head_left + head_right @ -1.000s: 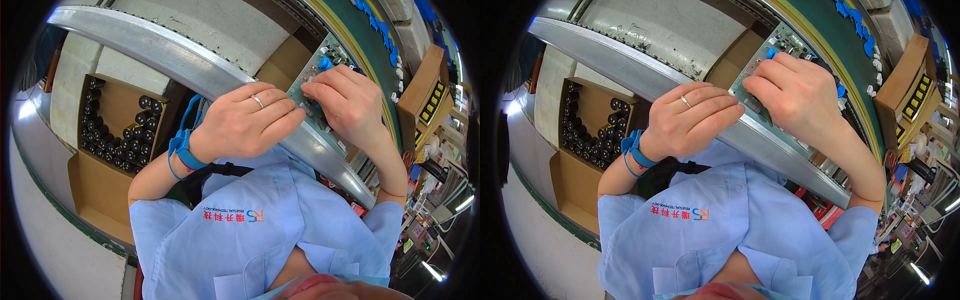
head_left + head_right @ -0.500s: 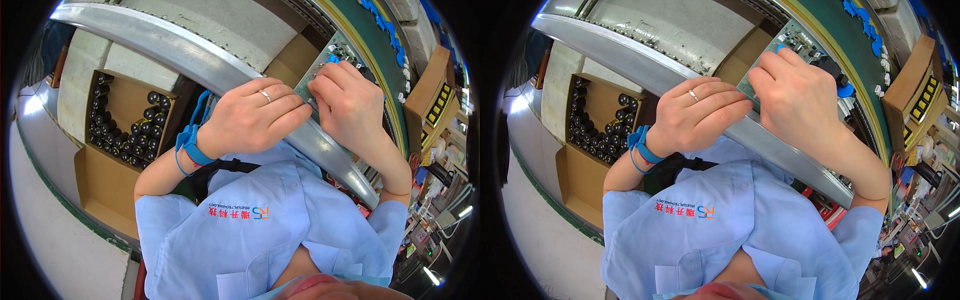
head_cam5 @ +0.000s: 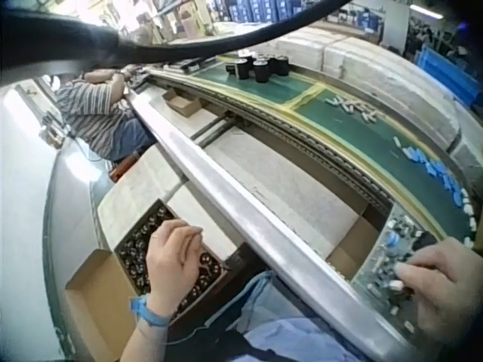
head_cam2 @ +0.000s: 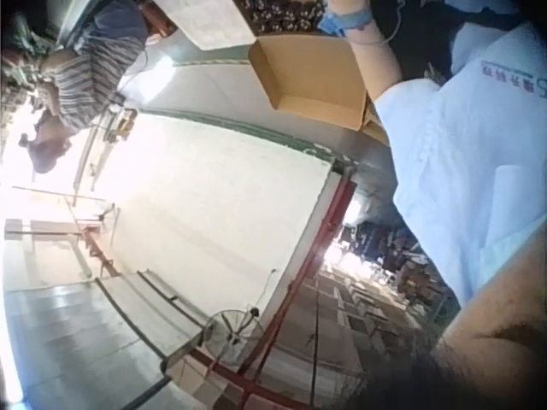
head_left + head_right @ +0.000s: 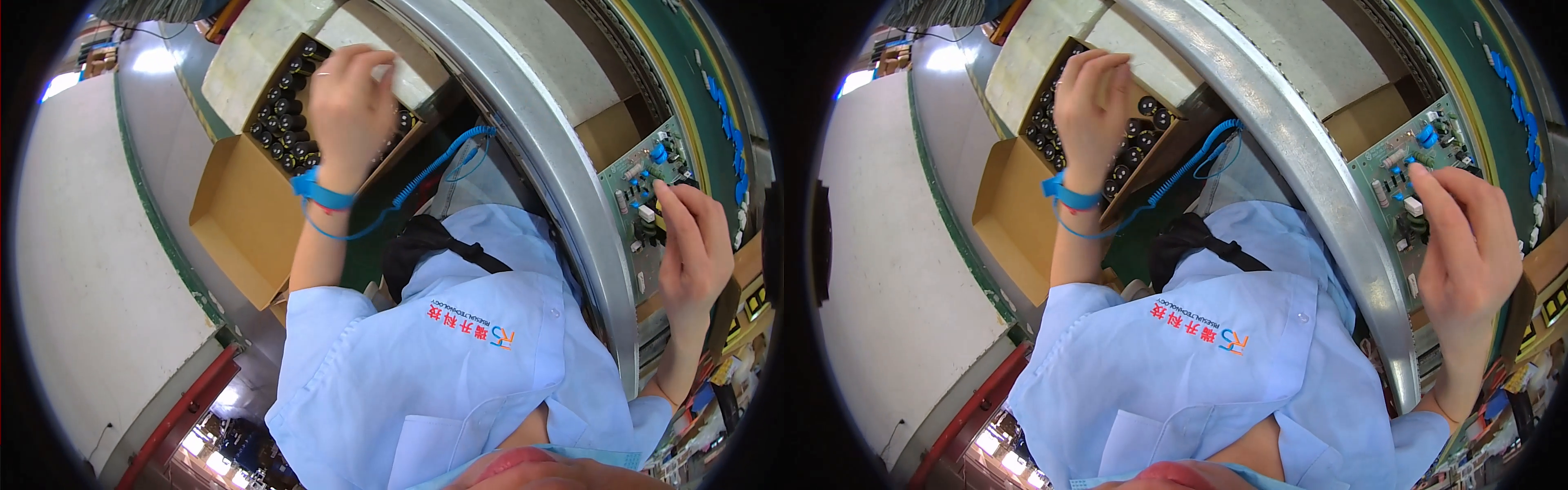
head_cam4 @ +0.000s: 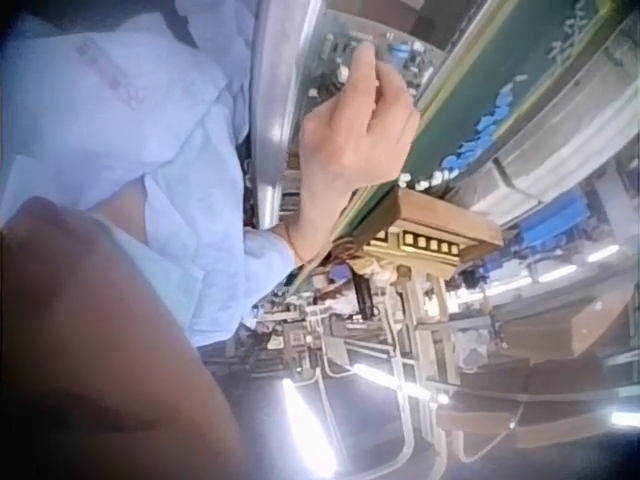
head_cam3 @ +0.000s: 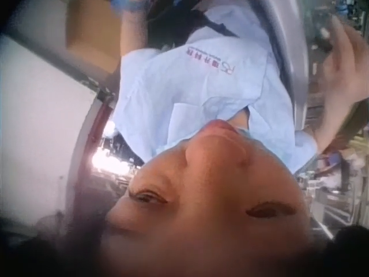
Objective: Manually assemble components onto printed circuit boards on a production line.
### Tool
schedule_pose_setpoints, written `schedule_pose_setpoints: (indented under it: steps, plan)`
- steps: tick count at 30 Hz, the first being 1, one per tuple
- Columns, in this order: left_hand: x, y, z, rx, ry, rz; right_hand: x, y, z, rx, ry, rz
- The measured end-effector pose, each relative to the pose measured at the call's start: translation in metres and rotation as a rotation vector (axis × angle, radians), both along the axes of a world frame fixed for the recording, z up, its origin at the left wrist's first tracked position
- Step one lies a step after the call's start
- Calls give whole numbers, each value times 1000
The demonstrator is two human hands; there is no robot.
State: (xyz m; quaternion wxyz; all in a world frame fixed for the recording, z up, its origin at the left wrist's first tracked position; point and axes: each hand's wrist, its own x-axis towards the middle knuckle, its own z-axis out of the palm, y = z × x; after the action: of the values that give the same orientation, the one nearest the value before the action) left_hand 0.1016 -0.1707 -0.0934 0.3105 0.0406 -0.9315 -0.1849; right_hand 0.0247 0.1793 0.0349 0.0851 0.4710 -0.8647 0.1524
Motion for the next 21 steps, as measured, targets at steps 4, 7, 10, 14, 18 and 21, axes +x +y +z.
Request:
schedule_pose_setpoints:
  steps: [4, 7, 10, 14, 18, 21]
  plan:
    - [46, -74, -46, -96, -818, 193, 3, 12, -1, -69, -56, -18]
    - [69, -76, -77, 160, -945, -6, 6, 23, -8, -63, -106, -88]
    - [71, -60, -99, 175, -987, 103, 11, 34, -8, -75, -122, -130]
    - [65, -65, -102, 308, -1034, 72, 15, 44, -6, -78, -136, -187]
    - [71, -81, -111, 200, -1039, -130, 16, 53, -8, -124, -130, -200]
    - [74, -90, -106, 98, -992, -295, 19, 60, -12, -157, -114, -217]
